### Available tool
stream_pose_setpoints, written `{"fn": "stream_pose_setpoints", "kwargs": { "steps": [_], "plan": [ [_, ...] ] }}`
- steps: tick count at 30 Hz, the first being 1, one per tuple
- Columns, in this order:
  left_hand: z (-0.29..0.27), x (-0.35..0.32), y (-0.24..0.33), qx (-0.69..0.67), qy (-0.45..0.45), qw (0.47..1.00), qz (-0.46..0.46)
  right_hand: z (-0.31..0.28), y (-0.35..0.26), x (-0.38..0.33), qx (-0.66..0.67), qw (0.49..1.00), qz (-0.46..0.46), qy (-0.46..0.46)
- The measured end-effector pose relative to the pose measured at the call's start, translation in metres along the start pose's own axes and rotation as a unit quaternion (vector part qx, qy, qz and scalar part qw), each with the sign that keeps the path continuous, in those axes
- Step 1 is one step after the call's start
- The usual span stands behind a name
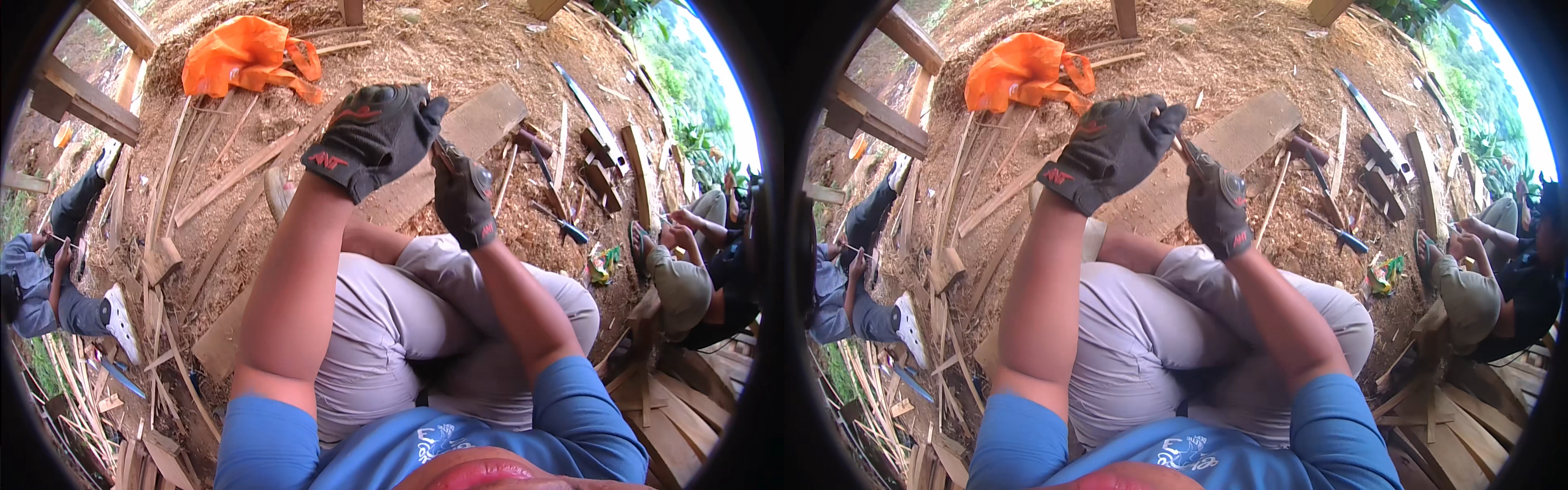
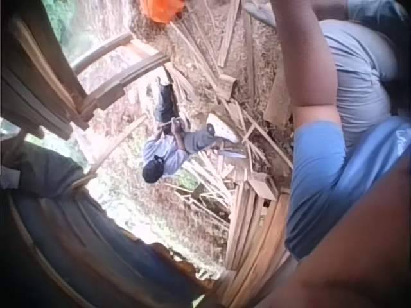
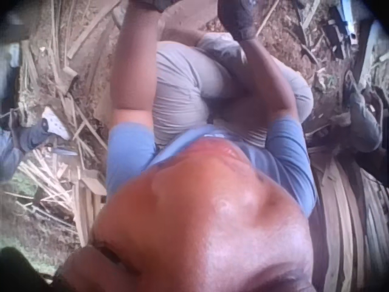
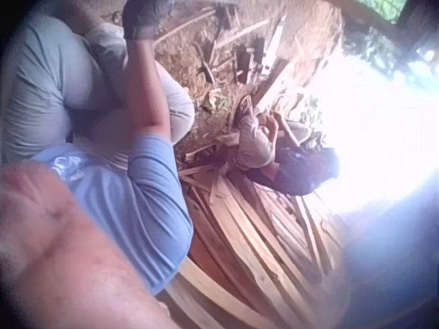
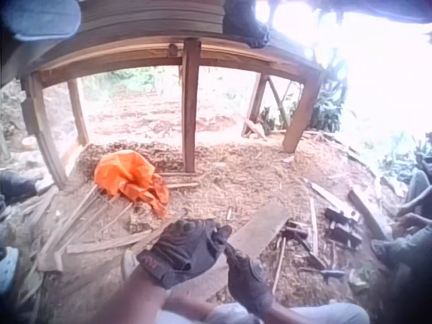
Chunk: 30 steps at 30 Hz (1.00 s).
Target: The person sits on the ground and uses a knife to sharpen a thin wooden stick. They repeatedly scrape the blade along the stick's length to remove shavings and refine the tip. The person holds the stick with both hands, rotating it to work on different sides.
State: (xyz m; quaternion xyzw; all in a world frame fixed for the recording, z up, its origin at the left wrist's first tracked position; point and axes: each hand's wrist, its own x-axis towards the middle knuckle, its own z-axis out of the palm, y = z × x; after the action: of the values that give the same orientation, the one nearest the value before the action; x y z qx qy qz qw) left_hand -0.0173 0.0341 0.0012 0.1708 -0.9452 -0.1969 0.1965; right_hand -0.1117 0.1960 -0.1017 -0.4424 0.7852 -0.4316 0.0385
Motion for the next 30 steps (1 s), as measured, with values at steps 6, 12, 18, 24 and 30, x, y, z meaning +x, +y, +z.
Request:
{"fn": "stream_pose_setpoints", "kwargs": {
  "steps": [6, 12, 18, 24, 30],
  "plan": [
    [-0.012, 0.011, 0.025, -0.015, -0.069, 0.996, -0.061, -0.004, 0.040, -0.001, -0.071, 0.997, 0.008, -0.039],
    [-0.011, 0.008, 0.034, 0.014, -0.063, 0.995, -0.079, -0.019, 0.042, -0.005, -0.036, 0.974, 0.144, -0.170],
    [-0.013, 0.001, 0.031, -0.002, -0.047, 0.997, -0.067, -0.013, 0.019, -0.005, -0.002, 0.993, 0.089, -0.076],
    [-0.012, -0.006, 0.022, 0.057, -0.012, 0.998, -0.028, -0.017, -0.023, -0.002, 0.019, 1.000, 0.004, -0.008],
    [-0.014, -0.001, 0.033, 0.027, -0.061, 0.994, -0.084, -0.018, -0.003, -0.001, -0.008, 0.995, 0.069, -0.076]
  ]
}}
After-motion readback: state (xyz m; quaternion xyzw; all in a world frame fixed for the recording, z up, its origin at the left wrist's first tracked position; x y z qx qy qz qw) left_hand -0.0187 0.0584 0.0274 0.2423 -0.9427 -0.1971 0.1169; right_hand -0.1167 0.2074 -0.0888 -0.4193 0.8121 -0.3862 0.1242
